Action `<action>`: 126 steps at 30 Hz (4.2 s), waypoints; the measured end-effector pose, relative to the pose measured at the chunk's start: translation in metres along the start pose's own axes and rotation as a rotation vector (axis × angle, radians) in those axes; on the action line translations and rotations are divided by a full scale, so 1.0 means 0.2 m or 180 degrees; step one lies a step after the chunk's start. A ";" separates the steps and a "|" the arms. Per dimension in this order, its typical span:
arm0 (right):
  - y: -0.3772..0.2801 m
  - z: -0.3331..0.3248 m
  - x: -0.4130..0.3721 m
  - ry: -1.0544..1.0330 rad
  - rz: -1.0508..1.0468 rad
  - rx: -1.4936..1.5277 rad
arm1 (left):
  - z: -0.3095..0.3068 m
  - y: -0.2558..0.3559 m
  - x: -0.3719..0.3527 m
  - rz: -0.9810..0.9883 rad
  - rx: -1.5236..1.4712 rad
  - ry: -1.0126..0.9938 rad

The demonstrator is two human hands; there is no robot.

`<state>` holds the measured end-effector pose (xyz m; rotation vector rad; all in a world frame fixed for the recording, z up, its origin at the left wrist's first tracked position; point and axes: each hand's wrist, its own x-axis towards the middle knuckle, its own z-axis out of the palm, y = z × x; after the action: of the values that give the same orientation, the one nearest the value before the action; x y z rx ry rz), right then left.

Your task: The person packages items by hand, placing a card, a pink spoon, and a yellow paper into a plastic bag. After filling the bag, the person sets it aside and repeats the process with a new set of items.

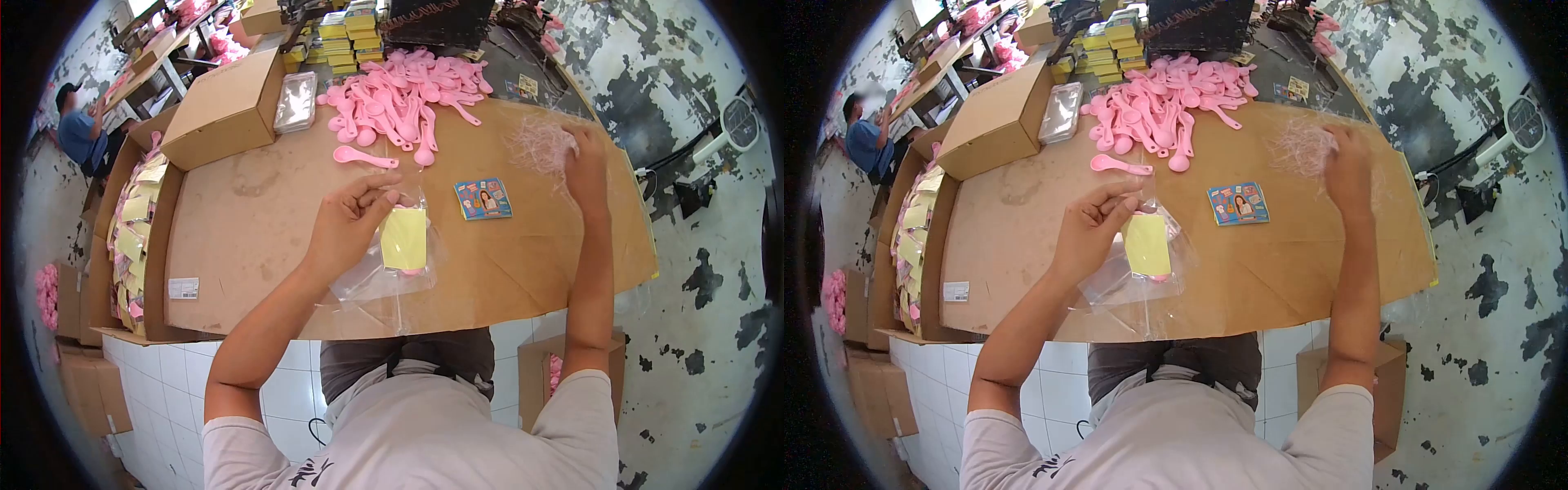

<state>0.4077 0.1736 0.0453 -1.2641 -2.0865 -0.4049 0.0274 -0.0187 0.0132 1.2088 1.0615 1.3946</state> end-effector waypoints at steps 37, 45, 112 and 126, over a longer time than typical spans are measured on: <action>-0.82 0.16 -0.12 -0.2513 0.0478 0.4699 | -0.08 -0.03 0.01 -0.0223 -0.0600 -0.0481; -0.86 0.16 -0.14 -0.2601 0.0781 0.4698 | -0.08 -0.04 0.02 -0.0454 0.0206 -0.0492; -0.73 0.17 -0.13 -0.1806 0.0826 0.3973 | -0.07 -0.04 0.07 -0.0660 -0.0104 -0.0325; -0.87 0.08 -0.15 -0.2107 0.0235 0.4011 | 0.00 -0.07 0.02 -0.0491 0.0680 -0.0792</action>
<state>0.2599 0.0781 0.0246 -0.6659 -2.0689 1.3372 0.0280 -0.0122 0.0009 1.3828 1.1207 1.0025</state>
